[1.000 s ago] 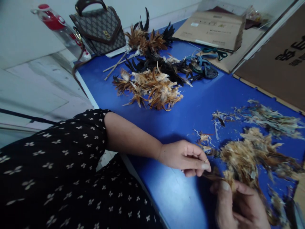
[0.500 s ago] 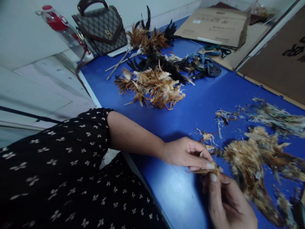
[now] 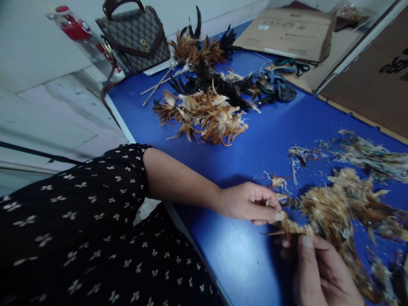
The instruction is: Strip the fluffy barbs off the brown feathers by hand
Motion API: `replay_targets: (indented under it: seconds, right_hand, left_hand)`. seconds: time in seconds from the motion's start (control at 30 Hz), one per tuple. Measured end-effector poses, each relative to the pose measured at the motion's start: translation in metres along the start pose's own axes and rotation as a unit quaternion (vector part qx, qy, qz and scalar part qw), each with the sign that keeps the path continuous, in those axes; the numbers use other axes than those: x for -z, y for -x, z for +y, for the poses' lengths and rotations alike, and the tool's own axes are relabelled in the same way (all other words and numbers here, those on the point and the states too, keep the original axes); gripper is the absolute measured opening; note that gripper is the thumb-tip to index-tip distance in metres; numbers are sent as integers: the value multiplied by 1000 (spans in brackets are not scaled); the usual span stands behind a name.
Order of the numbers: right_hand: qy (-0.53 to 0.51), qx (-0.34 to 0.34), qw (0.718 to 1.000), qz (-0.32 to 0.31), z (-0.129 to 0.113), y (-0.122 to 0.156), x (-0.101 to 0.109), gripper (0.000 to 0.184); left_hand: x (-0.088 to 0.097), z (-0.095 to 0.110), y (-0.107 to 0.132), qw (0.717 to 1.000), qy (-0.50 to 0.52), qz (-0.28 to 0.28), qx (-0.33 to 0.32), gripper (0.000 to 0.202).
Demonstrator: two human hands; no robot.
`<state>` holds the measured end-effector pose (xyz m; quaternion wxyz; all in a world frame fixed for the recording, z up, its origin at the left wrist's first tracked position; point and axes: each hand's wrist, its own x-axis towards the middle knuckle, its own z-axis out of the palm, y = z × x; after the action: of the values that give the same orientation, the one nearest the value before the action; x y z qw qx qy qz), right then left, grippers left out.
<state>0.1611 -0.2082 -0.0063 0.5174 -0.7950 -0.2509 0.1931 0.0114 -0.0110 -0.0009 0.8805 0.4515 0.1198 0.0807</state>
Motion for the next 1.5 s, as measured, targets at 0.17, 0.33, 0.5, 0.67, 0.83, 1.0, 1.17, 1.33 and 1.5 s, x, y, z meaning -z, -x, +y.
replay_targets:
  seconds: [0.17, 0.33, 0.5, 0.67, 0.83, 1.0, 1.17, 1.33, 1.5]
  right_hand:
    - [45, 4, 997, -65, -6, 11, 0, 48]
    - [29, 15, 999, -23, -17, 9, -8, 35]
    - [-6, -12, 1000, -18, -21, 7, -10, 39]
    - [37, 0, 998, -48, -15, 11, -6, 38]
    - [35, -1, 996, -83, -12, 11, -4, 48]
    - [34, -6, 996, -87, -11, 10, -4, 49]
    - [55, -24, 997, -54, -13, 8, -6, 53]
    - [35, -6, 999, -12, -25, 9, -17, 43]
    - [-31, -3, 999, -19, -32, 9, -22, 38]
  left_hand:
    - [2, -4, -1, 1000, -17, -22, -5, 43]
    - [1, -5, -3, 1000, 3, 0, -9, 48]
    - [-1, -2, -2, 1000, 12, 7, 1, 48]
    - [1, -2, -2, 1000, 3, 14, -5, 44]
    - [3, -5, -4, 999, -23, -9, -24, 36]
    - [4, -7, -4, 999, -25, -41, -23, 33]
    - [1, -2, -1, 999, -42, -18, -6, 30]
    - [1, 1, 1, 998, -55, -9, 0, 29]
    - [2, -1, 0, 999, -48, 8, -4, 27]
